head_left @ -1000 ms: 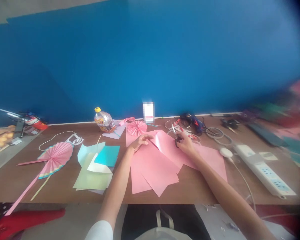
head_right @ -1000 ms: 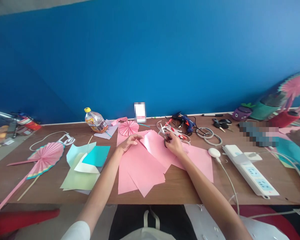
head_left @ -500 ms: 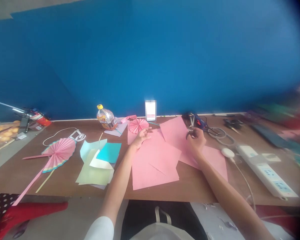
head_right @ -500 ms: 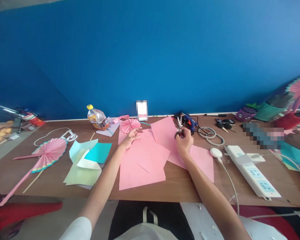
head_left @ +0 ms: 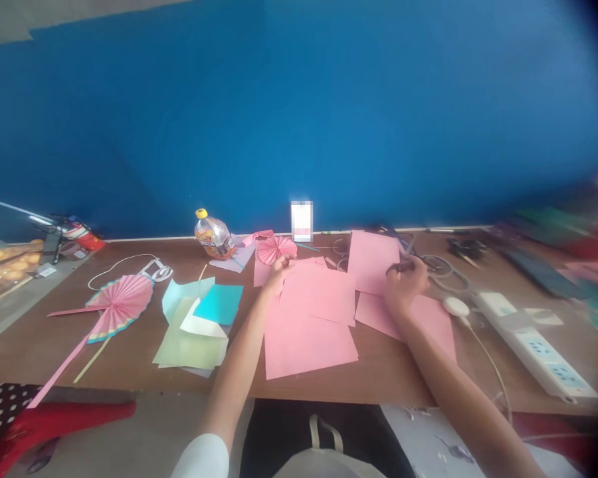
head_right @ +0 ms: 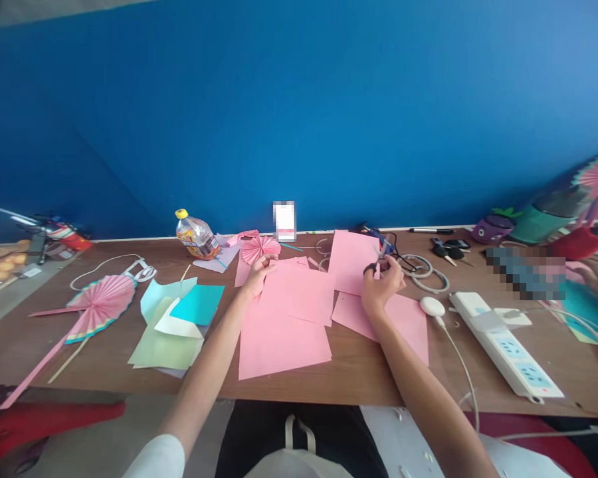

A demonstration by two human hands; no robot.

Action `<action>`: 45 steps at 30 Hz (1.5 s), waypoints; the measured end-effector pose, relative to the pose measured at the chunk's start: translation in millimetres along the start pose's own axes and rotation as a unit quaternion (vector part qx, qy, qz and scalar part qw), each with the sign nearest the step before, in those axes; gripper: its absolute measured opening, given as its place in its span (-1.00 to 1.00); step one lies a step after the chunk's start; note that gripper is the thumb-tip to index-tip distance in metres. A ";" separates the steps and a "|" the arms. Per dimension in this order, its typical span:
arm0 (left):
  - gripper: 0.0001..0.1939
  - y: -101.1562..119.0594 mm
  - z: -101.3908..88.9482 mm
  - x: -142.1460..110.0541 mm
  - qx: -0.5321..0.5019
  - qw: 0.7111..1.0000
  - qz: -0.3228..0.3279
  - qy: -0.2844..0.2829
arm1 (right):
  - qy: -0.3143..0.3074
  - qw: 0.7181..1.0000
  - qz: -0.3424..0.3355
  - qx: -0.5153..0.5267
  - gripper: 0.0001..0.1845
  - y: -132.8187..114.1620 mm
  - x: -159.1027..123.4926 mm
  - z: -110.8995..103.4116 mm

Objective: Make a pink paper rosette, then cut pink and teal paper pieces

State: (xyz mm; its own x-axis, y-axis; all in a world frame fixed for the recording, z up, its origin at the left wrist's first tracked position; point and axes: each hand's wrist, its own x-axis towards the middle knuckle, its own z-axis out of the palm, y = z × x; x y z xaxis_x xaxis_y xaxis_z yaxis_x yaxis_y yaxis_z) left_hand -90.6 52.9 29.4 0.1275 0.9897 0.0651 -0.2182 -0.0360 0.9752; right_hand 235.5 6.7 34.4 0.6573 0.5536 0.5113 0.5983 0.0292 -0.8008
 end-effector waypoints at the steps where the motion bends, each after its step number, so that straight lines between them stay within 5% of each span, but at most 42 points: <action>1: -0.58 -0.5 0.2 0.0 0.006 1.000 0.003 0.000 | -0.003 0.999 -0.040 -0.034 -0.53 -4.2 -4.4 -0.6; 9: -0.65 -0.4 3.9 -1.3 0.053 0.998 0.009 -0.032 | -0.248 0.931 -0.257 -0.072 -0.51 -16.7 -31.1 8.4; 20: -0.68 2.4 9.8 -6.4 0.192 0.978 0.047 -0.060 | -0.435 0.866 -0.224 -0.105 -0.63 -56.0 -8.7 37.6; 32: -0.74 -2.2 5.0 -2.0 0.199 0.979 0.019 -0.049 | -0.387 0.888 -0.162 -0.189 -0.60 -28.2 -1.6 22.2; 36: -0.67 -0.6 8.1 -5.7 0.221 0.975 0.008 -0.025 | -0.321 0.925 -0.126 -0.161 -0.47 -30.1 -3.7 14.7; 40: -0.65 2.1 11.3 -10.8 0.217 0.975 0.041 -0.012 | -0.230 0.969 -0.075 -0.053 -0.54 -38.0 -11.0 4.0; 45: -0.63 5.7 11.3 -13.7 0.191 0.981 0.029 -0.027 | -0.261 0.959 -0.069 -0.089 -0.57 -39.4 -13.9 -4.1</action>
State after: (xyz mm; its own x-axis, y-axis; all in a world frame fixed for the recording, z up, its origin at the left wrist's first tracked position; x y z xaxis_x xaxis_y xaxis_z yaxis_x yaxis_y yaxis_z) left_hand -82.7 37.6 36.5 0.1779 0.9763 0.1230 0.1498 -0.1504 0.9772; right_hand 204.7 -5.6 60.1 0.2747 0.8972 0.3458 0.7628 0.0157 -0.6465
